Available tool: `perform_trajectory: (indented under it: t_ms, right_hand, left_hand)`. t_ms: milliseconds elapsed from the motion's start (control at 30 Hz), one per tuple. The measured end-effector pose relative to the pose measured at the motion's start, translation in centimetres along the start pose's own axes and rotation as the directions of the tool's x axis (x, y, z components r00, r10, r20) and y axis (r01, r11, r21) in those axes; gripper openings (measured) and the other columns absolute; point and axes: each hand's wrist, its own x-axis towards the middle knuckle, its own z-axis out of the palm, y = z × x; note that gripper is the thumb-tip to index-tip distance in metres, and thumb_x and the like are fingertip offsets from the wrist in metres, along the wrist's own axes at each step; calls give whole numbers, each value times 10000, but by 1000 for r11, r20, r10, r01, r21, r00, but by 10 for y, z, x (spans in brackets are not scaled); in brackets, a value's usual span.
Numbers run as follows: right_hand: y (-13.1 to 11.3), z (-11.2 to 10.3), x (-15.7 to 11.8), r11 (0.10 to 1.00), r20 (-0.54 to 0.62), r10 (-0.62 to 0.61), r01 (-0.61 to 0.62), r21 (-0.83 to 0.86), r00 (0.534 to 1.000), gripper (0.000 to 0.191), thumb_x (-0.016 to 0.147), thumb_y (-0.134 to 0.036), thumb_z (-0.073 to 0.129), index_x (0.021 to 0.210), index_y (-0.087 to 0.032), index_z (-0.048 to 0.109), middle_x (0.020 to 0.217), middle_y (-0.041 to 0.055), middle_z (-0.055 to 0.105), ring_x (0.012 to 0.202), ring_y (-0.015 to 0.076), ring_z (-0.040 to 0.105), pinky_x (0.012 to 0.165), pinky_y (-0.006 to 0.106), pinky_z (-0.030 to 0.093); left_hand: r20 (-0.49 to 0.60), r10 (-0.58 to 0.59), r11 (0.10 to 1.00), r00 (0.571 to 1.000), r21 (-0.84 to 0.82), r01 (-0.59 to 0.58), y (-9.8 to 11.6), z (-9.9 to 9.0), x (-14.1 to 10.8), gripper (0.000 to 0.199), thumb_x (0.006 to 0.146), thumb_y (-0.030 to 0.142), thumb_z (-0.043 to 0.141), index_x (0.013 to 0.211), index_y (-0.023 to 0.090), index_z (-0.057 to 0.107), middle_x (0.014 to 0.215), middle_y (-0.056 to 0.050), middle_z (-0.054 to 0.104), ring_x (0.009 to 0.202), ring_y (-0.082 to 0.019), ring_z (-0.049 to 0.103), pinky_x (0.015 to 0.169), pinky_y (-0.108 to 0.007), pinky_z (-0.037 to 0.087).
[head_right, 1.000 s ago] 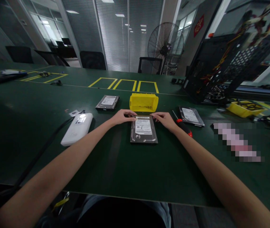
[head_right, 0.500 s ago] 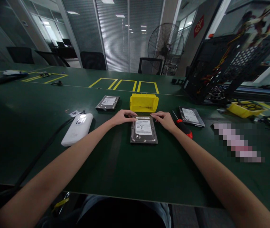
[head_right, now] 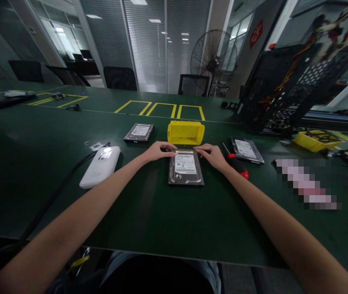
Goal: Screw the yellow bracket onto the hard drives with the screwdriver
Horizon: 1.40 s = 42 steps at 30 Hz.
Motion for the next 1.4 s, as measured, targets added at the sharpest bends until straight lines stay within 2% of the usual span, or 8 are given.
perform_trajectory:
  t_ms: [300,433,533,767,1400]
  right_hand:
    - [-1,1,0,1000,3,6,-6,7,1000,357,813,-424,516,1030,-185,670,977,77,609,718,130,554,657,290,477]
    - [1,2,0,1000,-36,12,-11,27,999,429,827,-484,466,1045,-164,650,869,66,594,639,112,525,585,262,457]
    - [1,2,-1,1000,-52,2,-1,25,999,437,842,-487,439,1003,-144,658,817,58,567,628,104,515,576,246,442]
    - [-5,1,-4,999,-84,-7,4,-37,996,436,845,-496,429,904,-149,685,740,38,530,598,101,505,574,243,415]
    - [-10,1,-6,993,-95,-11,-1,-117,995,455,857,-503,398,913,-166,698,716,31,537,582,103,510,583,250,402]
  left_hand:
    - [-1,6,1000,1000,-14,-6,0,-1,-1,436,719,461,592,1053,183,630,1084,-73,627,942,-195,567,825,-347,420]
    - [-41,6,999,999,-54,-8,-4,0,1,365,813,431,488,1035,186,642,1102,-63,631,1020,-193,557,882,-342,409]
    - [-62,12,997,998,-81,-17,-8,2,3,332,856,364,430,1018,179,653,1084,-59,645,1000,-178,576,886,-326,416]
    - [-91,-9,992,996,-124,-3,-12,5,6,277,835,317,492,992,163,661,1054,-67,665,990,-171,596,896,-322,429]
    - [-94,-14,993,995,-117,3,-12,4,5,287,828,355,505,976,170,666,1055,-63,666,977,-170,604,884,-315,446]
